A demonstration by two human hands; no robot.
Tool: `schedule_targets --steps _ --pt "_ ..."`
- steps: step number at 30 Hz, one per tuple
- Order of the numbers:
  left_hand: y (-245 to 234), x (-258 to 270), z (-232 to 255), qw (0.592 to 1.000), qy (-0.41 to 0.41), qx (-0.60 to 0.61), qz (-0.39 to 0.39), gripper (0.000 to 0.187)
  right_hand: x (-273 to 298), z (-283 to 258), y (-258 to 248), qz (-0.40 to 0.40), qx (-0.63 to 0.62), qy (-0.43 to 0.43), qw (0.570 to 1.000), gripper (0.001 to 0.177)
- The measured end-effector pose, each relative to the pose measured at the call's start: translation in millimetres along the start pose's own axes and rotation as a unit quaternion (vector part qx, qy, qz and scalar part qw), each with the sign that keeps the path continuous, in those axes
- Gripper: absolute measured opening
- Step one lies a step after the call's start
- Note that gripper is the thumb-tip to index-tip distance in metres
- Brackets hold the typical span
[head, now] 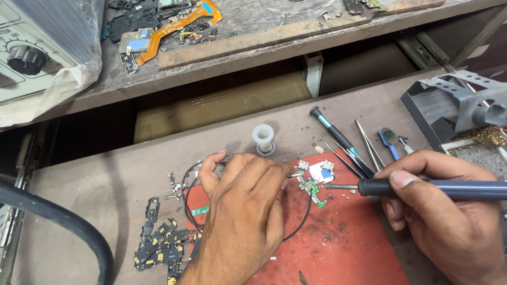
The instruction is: The person uses a soldering iron and tweezers to solder small components onto several small circuit boards. They apply flux from a syringe, clean the soldering iron tip on a sponge, and handle multiple boards one at a time on a red mat.
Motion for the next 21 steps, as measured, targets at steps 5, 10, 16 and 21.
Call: schedule_targets --steps 5,10,16,21 --pt "1 1 -1 1.0 -0.004 -0.003 0.001 0.027 0 -5 2 0.012 0.019 -0.019 1.0 0.018" --pt "4 1 -1 1.0 0.004 -0.021 -0.009 0.029 -1 -19 5 0.058 0.102 -0.066 0.991 0.017" --pt "7 2 0 1.0 0.012 -0.025 -0.006 0.03 5 -43 9 0.1 0.173 -0.136 0.97 0.021" --pt "12 2 -1 0.999 0.012 -0.047 -0.019 0.029 4 -49 -7 0.158 0.118 -0.126 0.972 0.019"
Point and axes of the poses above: each hand's wrist, its own x-axis away from the middle knuckle, its own y-axis out of the palm, z = x × y, the point moved 8 cm from there along -x, towards the middle knuckle, and after that the axes turned 4 degrees about -y, right-handed, at the moved point
